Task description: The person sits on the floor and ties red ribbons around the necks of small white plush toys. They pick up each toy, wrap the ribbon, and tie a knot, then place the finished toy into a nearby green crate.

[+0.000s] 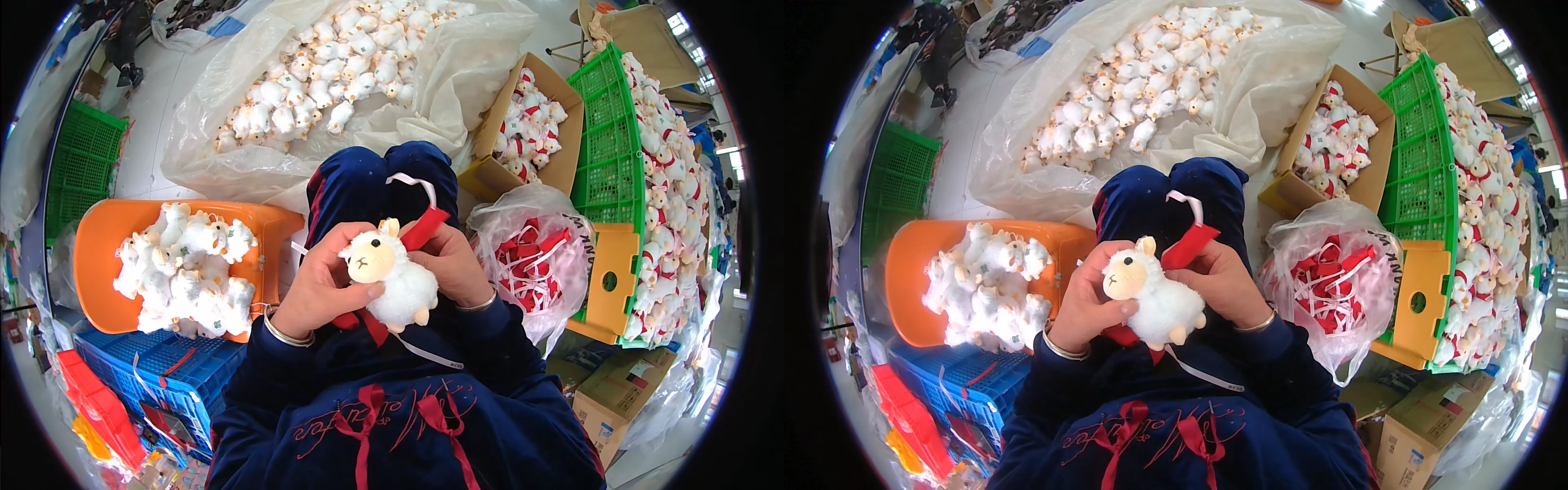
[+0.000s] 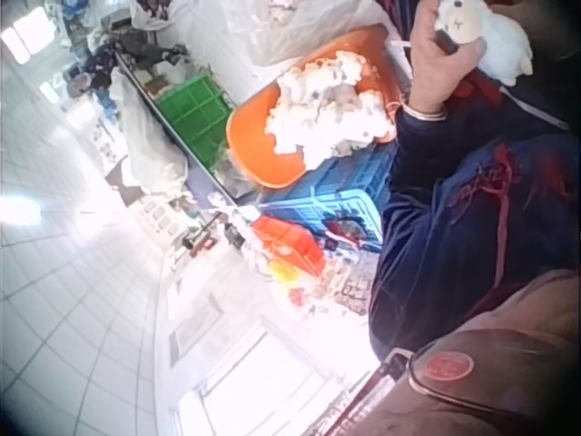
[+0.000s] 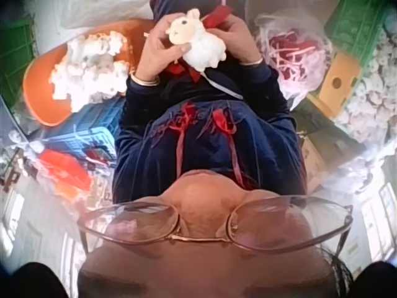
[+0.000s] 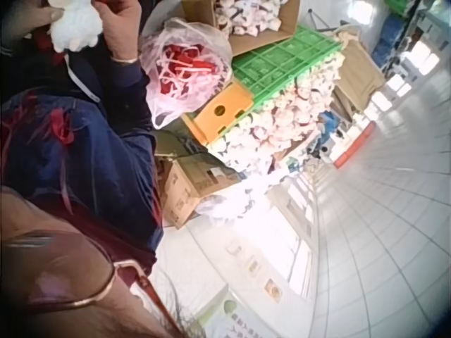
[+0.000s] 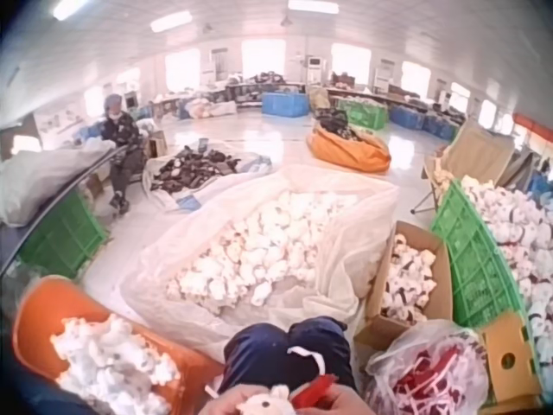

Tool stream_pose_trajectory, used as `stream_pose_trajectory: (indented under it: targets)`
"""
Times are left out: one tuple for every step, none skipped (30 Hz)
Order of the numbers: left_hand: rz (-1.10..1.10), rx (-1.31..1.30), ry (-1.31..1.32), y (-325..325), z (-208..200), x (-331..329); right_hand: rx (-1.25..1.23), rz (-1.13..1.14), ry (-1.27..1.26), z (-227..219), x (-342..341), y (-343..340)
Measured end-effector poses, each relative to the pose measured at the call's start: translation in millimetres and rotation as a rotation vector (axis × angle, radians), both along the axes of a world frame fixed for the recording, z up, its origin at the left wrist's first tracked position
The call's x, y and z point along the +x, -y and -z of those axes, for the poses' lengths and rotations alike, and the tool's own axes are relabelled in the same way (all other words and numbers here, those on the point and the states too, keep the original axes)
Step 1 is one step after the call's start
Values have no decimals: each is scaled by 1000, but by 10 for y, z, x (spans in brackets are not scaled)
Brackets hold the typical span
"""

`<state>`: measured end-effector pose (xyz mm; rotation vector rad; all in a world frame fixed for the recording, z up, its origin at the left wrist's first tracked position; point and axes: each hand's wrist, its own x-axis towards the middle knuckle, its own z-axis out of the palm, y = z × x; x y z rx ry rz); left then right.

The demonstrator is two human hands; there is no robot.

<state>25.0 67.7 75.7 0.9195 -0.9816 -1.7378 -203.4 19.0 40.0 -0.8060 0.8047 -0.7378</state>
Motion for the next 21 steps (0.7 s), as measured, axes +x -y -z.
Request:
stream_pose_trajectory:
  targets:
    - [4, -6, 11, 4, -1, 6, -4, 21, -20, 47, 22, -3]
    - [14, -26, 4, 6, 2, 7, -27, 32, -39, 68, 39, 1]
    - [23, -47, -3, 7, 8, 5, -51, 43, -59, 78, 56, 13]
    - [32, -68, -10, 10, 14, 4, -76, 53, -80, 90, 74, 18]
    - [60, -140, -23, 20, 25, 6, -79, 78, -72, 118, 99, 2]
    - [87, -211, -37, 36, 42, 10, -80, 102, -66, 153, 128, -30]
    - [115, -281, -51, 47, 53, 12, -82, 126, -59, 171, 139, -55]
    - [109, -272, -51, 54, 41, -2, -65, 111, -25, 163, 136, -69]
    - [101, -263, -50, 62, 11, -22, -48, 94, 12, 138, 142, -74]
    - [92, -254, -49, 64, -5, -31, -30, 76, 48, 98, 151, -79]
    - [57, -232, -32, 58, 8, -28, -15, 71, 1, 35, 168, -89]
    - [41, -191, -63, 52, 9, -26, -40, 63, 12, 36, 167, -89]
    - [25, -150, -94, 46, 9, -22, -65, 54, 23, 44, 166, -87]
    - [9, -109, -124, 42, 10, -19, -91, 45, 34, 57, 165, -87]
    - [5, -90, -80, 49, -20, -21, -108, 52, 90, 104, 170, -106]
    - [5, -61, -80, 38, -15, -17, -137, 60, 79, 154, 180, -124]
    - [4, -32, -80, 21, -5, -9, -165, 68, 68, 200, 191, -141]
    - [2, -3, -80, 7, 7, 4, -194, 74, 57, 218, 203, -149]
    - [-5, 4, -71, 5, 20, 18, -193, 46, 26, 211, 196, -148]
    - [-12, 12, -63, 7, 36, 34, -193, 19, -5, 180, 178, -139]
    - [-19, 20, -54, 9, 49, 50, -192, -8, -35, 138, 152, -127]
